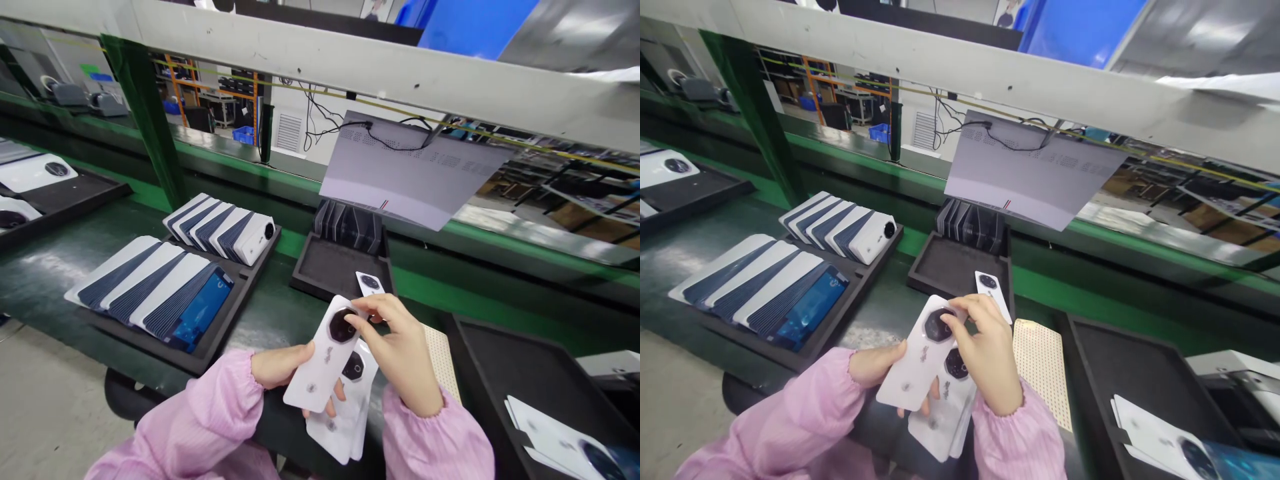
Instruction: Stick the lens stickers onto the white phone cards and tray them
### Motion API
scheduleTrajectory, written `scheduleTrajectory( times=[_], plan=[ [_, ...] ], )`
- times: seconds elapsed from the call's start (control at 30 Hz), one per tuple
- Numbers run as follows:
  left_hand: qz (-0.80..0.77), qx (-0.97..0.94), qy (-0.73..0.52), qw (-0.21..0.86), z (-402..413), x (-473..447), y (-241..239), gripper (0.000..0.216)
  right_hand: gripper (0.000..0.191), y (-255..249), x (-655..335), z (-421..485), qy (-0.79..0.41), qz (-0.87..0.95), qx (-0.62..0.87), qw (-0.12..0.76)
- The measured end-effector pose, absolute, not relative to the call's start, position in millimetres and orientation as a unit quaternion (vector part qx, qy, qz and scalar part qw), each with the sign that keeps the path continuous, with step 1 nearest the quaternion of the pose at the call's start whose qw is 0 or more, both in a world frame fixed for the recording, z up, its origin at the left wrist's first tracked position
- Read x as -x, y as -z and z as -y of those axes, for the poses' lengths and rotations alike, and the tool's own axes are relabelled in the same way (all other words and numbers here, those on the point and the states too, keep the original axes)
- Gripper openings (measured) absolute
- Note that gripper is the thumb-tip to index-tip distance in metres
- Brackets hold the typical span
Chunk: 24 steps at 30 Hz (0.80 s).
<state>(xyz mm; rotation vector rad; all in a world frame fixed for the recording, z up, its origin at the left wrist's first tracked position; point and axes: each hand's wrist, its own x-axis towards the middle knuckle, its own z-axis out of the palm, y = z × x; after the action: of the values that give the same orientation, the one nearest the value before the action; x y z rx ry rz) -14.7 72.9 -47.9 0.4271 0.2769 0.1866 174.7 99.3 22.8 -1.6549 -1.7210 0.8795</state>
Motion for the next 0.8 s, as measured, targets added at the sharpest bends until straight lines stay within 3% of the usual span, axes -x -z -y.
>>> scheduleTrajectory(
  times=[0.2, 0.4, 0.53, 0.63, 0.73, 0.8],
  plan=[
    [-0.162, -0.311, -0.096, 0.932, -78.4, 20.8, 36.9, 0.078, 0.009, -19.9, -174.4, -103.3, -0.378, 0.620, 0.618, 0.301],
    [-0.167, -0.339, -0.070, 0.923, -79.8, 21.1, 37.3, 0.072, 0.012, -22.1, -185.8, -107.6, -0.451, 0.610, 0.600, 0.255],
    [-0.161, -0.249, -0.083, 0.951, -72.5, 15.2, 46.5, 0.076, 0.016, -28.1, -176.3, -99.7, -0.364, 0.674, 0.596, 0.239],
    [-0.168, -0.130, -0.145, 0.966, -68.0, 11.6, 53.0, 0.080, 0.018, -49.1, -165.4, -86.2, -0.356, 0.764, 0.499, 0.200],
    [-0.149, -0.076, -0.169, 0.971, -68.0, 11.8, 55.5, 0.084, 0.023, -76.6, -167.1, -77.1, -0.476, 0.804, 0.328, 0.142],
    [-0.102, -0.083, -0.132, 0.983, -69.1, 12.8, 55.4, 0.094, 0.016, -88.8, -176.3, -76.8, -0.511, 0.795, 0.294, 0.143]
  ],
)
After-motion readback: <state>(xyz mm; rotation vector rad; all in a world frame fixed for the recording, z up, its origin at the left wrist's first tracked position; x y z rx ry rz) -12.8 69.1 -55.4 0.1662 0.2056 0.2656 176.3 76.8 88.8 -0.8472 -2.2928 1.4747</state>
